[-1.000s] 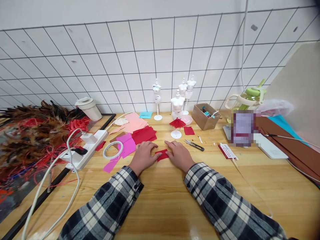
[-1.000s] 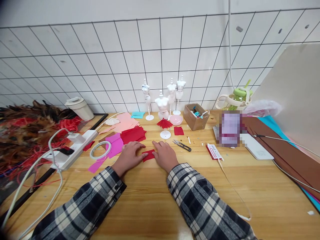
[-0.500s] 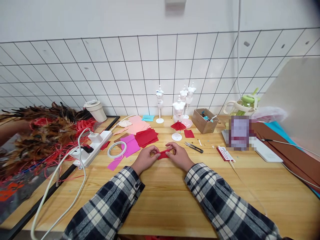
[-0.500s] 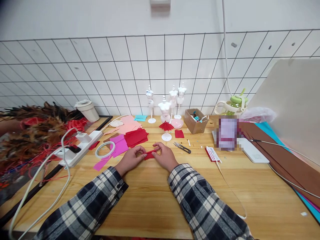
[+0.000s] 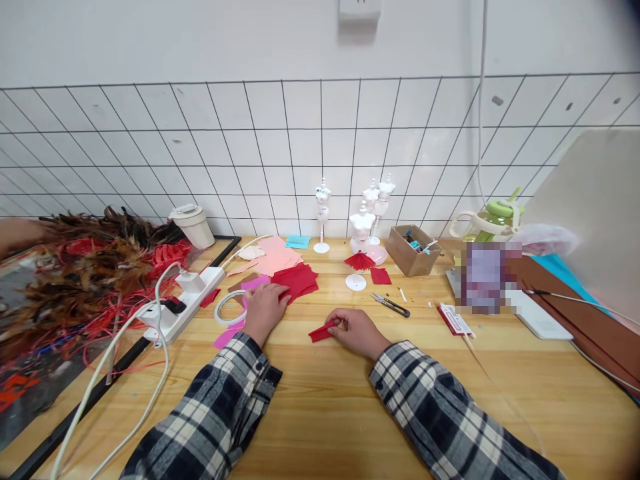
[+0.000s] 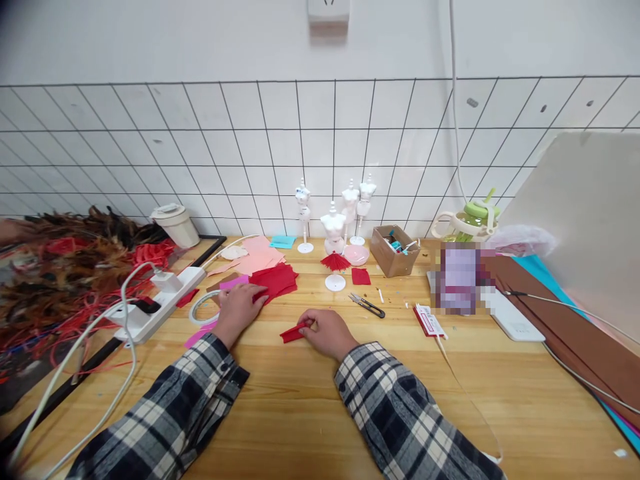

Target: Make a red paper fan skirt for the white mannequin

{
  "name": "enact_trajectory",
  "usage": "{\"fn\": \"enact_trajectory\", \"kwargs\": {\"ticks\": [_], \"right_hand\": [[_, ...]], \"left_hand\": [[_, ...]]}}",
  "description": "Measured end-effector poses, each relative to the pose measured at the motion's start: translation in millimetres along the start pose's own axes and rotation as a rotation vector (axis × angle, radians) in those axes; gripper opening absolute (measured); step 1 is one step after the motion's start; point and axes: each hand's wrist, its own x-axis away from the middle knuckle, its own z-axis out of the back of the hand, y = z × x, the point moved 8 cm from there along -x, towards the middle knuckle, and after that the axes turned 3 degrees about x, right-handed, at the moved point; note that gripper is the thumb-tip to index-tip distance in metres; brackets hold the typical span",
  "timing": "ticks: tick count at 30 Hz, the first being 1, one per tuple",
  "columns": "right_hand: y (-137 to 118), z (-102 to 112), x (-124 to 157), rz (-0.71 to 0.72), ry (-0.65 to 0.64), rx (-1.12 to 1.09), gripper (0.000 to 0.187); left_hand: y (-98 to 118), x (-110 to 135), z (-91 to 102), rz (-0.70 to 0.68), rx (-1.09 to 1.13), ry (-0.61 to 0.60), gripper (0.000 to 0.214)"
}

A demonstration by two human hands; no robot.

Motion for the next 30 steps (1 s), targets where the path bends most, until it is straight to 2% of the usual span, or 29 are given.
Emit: {"fn": "enact_trajectory", "kwargs": {"ticks": [2, 5, 9, 11, 15, 18, 21, 23, 27, 30], "right_hand": [[-4.1, 3.0, 0.2, 0.034, 0.028, 0.006, 0.012], [-5.1, 8.9, -0.5, 0.038, 0.079, -0.009, 0.01], [13.3, 12.9, -1.2, -0.147, 0.086, 0.046, 0.016], [20.1, 21.6, 0.7, -0.223, 0.133, 0.159, 0.021], [12.6, 43.1, 6.1, -0.239, 0.251, 0.41, 0.035], [0.9, 54.5, 9.9, -0.222, 0.335, 0.465, 0.035], [-4.3, 52.4, 8.8, -0.19, 0.308, 0.382, 0.035], [-0.1, 47.2, 8.0, -0.221, 0.272, 0.285, 0.039], [11.1, 36.4, 8.0, -0.303, 0.232, 0.234, 0.06], [6.3, 35.1, 7.3, -0.219, 0.251, 0.156, 0.051]], "left_hand": [[-1.3, -0.7, -1.1, 0.014, -0.001, -0.008, 0.022], [-2.1, 1.3, 11.4, 0.039, 0.029, 0.107, 0.024], [1.1, 9.9, 38.7, 0.03, 0.159, 0.301, 0.028], [13.2, 15.7, 48.3, -0.044, 0.209, 0.334, 0.026], [62.2, 27.6, 39.6, -0.346, 0.191, 0.138, 0.021], [85.2, 35.9, 25.2, -0.457, 0.202, -0.005, 0.025], [96.0, 42.4, 10.1, -0.528, 0.193, -0.156, 0.03], [100.4, 46.7, 4.9, -0.579, 0.16, -0.214, 0.032], [104.5, 51.6, 2.9, -0.602, 0.163, -0.276, 0.033], [102.6, 49.6, 9.7, -0.554, 0.304, -0.274, 0.028]]}}
